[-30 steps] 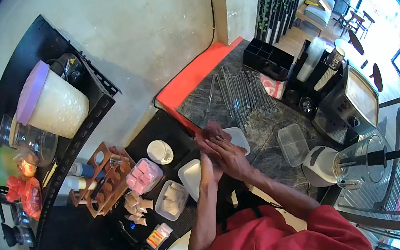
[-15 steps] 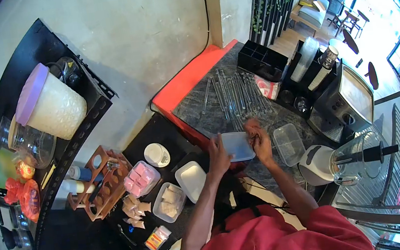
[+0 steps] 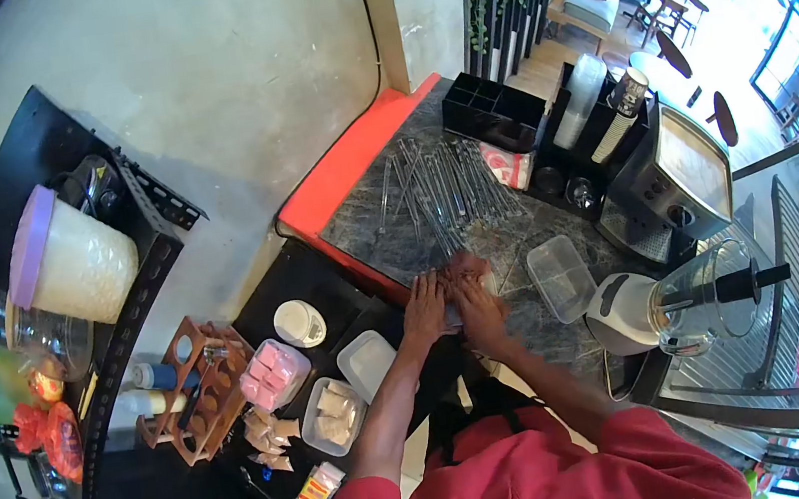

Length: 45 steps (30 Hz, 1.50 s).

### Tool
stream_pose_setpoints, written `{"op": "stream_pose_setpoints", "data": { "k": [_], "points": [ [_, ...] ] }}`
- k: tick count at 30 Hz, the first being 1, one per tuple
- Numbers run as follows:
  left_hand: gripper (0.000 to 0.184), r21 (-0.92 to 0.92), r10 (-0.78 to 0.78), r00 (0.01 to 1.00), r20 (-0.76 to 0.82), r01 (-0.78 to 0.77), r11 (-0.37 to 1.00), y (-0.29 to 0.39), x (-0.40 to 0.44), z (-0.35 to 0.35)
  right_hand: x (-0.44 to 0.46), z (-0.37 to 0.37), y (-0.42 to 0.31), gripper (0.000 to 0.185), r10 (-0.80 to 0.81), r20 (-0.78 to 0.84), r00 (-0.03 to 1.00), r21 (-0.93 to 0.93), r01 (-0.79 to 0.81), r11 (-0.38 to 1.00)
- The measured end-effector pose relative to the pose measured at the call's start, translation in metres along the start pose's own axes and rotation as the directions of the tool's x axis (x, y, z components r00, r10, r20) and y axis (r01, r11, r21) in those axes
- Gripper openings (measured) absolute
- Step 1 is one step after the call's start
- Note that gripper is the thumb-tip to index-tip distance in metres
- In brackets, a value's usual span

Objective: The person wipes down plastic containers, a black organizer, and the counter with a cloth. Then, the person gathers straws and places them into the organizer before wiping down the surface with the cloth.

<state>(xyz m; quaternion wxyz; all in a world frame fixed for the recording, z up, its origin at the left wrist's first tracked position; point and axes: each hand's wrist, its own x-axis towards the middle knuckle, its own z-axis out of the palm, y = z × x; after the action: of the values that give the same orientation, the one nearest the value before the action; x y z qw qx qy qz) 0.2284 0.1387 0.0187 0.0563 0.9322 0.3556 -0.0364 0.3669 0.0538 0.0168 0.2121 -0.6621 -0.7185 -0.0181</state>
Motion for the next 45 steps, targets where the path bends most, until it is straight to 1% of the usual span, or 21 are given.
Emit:
{"op": "stream_pose_setpoints", "data": {
  "k": [4, 6, 7, 10, 11, 13, 16, 19, 21, 23, 24, 26, 27, 31, 33, 37, 39, 42, 43, 44, 45],
  "points": [
    [0.115, 0.095, 0.084, 0.989, -0.125, -0.072, 0.993, -0.013, -0.002, 0.017, -0.046, -0.019, -0.011, 0.056, -0.054, 0.098, 0.994, 0.154, 0.038, 0.987],
    [0.114, 0.204, 0.046, 0.994, -0.096, -0.026, 0.979, -0.012, 0.004, 0.023, -0.068, -0.021, -0.003, 0.053, -0.146, 0.322, 0.935, 0.374, 0.016, 0.927],
    [0.118, 0.169, 0.036, 0.985, -0.170, -0.007, 0.986, -0.012, 0.006, 0.028, -0.050, -0.031, -0.006, 0.051, -0.133, 0.214, 0.968, 0.485, 0.013, 0.874],
    [0.124, 0.031, -0.014, 0.994, -0.108, 0.018, 0.999, -0.006, 0.006, 0.024, -0.007, -0.047, 0.012, 0.050, 0.123, 0.330, 0.936, 0.456, -0.272, 0.848],
    [0.124, 0.023, -0.015, 0.995, -0.100, 0.018, 1.000, -0.004, 0.004, 0.012, 0.004, -0.036, 0.017, 0.050, 0.125, 0.340, 0.932, 0.453, -0.279, 0.847],
    [0.128, -0.072, -0.018, 0.999, 0.029, 0.020, 0.997, -0.003, 0.001, -0.007, 0.017, -0.007, 0.018, 0.047, 0.037, -0.031, 0.999, -0.056, -0.039, 0.998],
    [0.128, -0.004, 0.022, 1.000, 0.003, -0.022, 1.000, -0.005, -0.004, -0.016, -0.003, -0.012, 0.008, 0.053, 0.054, 0.120, 0.991, 0.018, -0.057, 0.998],
    [0.130, 0.053, 0.054, 0.999, -0.005, -0.053, 0.997, -0.008, -0.006, -0.014, -0.045, -0.023, 0.005, 0.050, -0.080, 0.149, 0.986, 0.061, 0.071, 0.996],
    [0.132, 0.074, 0.043, 0.999, 0.033, -0.046, 0.996, -0.007, -0.006, -0.015, -0.057, -0.035, 0.001, 0.045, -0.060, 0.182, 0.981, 0.172, 0.028, 0.985],
    [0.133, 0.030, 0.052, 0.999, -0.002, -0.052, 0.998, -0.008, -0.004, -0.010, -0.044, -0.050, 0.002, 0.042, 0.093, 0.391, 0.916, 0.447, -0.277, 0.851],
    [0.133, 0.032, 0.053, 0.999, -0.004, -0.052, 0.998, -0.007, -0.004, -0.014, -0.030, -0.054, 0.003, 0.042, 0.093, 0.388, 0.917, 0.447, -0.275, 0.851],
    [0.128, -0.008, 0.003, 0.997, 0.079, -0.003, 1.000, -0.001, -0.004, -0.023, 0.006, -0.054, 0.004, 0.044, 0.140, 0.147, 0.979, 0.293, -0.178, 0.939],
    [0.128, -0.010, 0.006, 0.996, 0.084, -0.006, 1.000, -0.001, -0.003, -0.021, 0.017, -0.040, 0.001, 0.048, 0.148, 0.034, 0.988, 0.097, -0.150, 0.984],
    [0.128, 0.008, 0.049, 0.999, 0.022, -0.049, 0.999, -0.007, -0.003, -0.009, 0.017, -0.009, -0.010, 0.056, 0.075, -0.018, 0.997, -0.097, -0.076, 0.992],
    [0.129, 0.032, 0.057, 0.998, -0.006, -0.057, 0.998, -0.005, -0.011, -0.002, -0.003, -0.023, -0.013, 0.056, 0.048, 0.169, 0.984, 0.046, -0.057, 0.997],
    [0.124, 0.032, 0.055, 0.995, -0.080, -0.053, 0.998, -0.008, -0.001, 0.009, -0.055, -0.041, -0.024, 0.054, -0.002, 0.174, 0.985, 0.025, -0.002, 1.000],
    [0.125, 0.062, 0.051, 0.989, -0.140, -0.043, 0.997, -0.009, 0.002, 0.013, -0.067, -0.065, -0.032, 0.041, 0.036, 0.459, 0.888, 0.159, -0.122, 0.980],
    [0.125, 0.156, 0.036, 0.994, -0.099, -0.021, 0.988, -0.004, 0.001, 0.011, -0.046, -0.057, -0.009, 0.035, 0.065, 0.264, 0.962, 0.376, -0.164, 0.912],
    [0.124, 0.037, 0.010, 0.996, -0.093, -0.007, 0.999, -0.001, 0.000, 0.005, -0.033, -0.061, 0.000, 0.032, 0.093, 0.167, 0.982, 0.477, -0.163, 0.863],
    [0.124, -0.083, -0.016, 0.997, -0.079, 0.009, 0.996, 0.002, -0.001, 0.000, -0.017, -0.060, 0.005, 0.032, 0.094, 0.171, 0.981, 0.474, -0.165, 0.865],
    [0.124, -0.088, -0.015, 0.997, -0.074, 0.009, 0.996, 0.004, -0.003, -0.005, 0.004, -0.058, 0.000, 0.035, 0.128, 0.098, 0.987, 0.298, -0.152, 0.942]
  ]
}}
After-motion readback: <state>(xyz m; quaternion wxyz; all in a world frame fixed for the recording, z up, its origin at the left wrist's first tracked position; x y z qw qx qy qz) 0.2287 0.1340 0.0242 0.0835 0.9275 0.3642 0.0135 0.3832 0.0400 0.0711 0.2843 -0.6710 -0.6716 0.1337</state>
